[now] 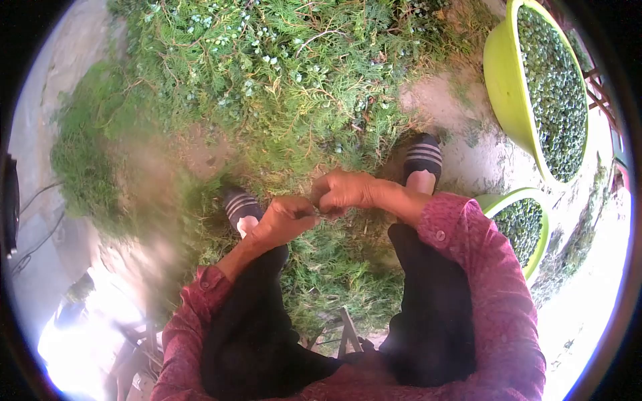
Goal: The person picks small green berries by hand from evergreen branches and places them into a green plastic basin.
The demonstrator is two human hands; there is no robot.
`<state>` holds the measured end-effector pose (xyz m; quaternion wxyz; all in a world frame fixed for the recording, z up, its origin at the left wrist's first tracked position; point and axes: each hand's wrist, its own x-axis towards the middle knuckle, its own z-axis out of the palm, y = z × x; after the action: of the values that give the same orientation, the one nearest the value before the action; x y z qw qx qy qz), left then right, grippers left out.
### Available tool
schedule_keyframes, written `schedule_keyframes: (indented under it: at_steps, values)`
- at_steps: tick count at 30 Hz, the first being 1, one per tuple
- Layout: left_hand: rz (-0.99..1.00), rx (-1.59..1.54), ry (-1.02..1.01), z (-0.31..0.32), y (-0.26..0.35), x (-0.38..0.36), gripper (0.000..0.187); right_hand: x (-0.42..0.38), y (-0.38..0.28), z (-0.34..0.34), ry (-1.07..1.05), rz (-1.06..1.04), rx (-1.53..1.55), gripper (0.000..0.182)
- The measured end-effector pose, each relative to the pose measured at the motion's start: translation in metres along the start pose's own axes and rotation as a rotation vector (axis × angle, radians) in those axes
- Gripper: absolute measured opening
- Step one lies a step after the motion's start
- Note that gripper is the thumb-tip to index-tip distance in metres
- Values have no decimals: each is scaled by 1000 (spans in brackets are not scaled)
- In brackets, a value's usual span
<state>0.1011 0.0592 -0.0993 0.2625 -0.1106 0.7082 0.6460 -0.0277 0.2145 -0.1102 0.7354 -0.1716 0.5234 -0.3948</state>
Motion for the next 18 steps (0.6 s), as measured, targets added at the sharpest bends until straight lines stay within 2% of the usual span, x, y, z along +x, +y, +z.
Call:
schedule_keyframes:
  at_steps: [1, 2, 3, 4, 5, 7, 8, 10, 11, 13, 18]
  values:
    - [15, 116, -80, 0, 3, 1, 11, -2, 1, -4, -13, 17, -226, 13]
    - [30, 233, -162, 0, 5, 1, 13, -8, 4, -8, -13, 17, -224, 13]
    - [30, 233, -164, 0, 2, 1, 13, -17, 9, -15, 97, 76, -185, 15]
    - [36, 390, -311, -1, -6, 1, 18, -25, 15, -22, 207, 135, -146, 16]
    - [42, 546, -457, -1, -14, 0, 23, -29, 27, -29, 207, 135, -146, 16]
    - [76, 481, -383, 3, -26, -6, 28, -32, 49, -41, 651, -158, -373, 19]
    - [110, 416, -313, 6, -30, -8, 33, -28, 52, -44, 652, -155, -371, 19]
    - [64, 464, -314, 8, -27, -3, 37, -16, 53, -47, 913, -68, -775, 22]
    - [16, 513, -308, 8, -22, 1, 41, -8, 51, -44, 915, -70, -771, 22]
    - [1, 551, -278, 8, -16, 7, 42, 5, 47, -41, 834, 119, -1016, 26]
    - [-122, 534, -210, 7, -7, 13, 48, 8, 63, -47, 752, -14, -987, 26]
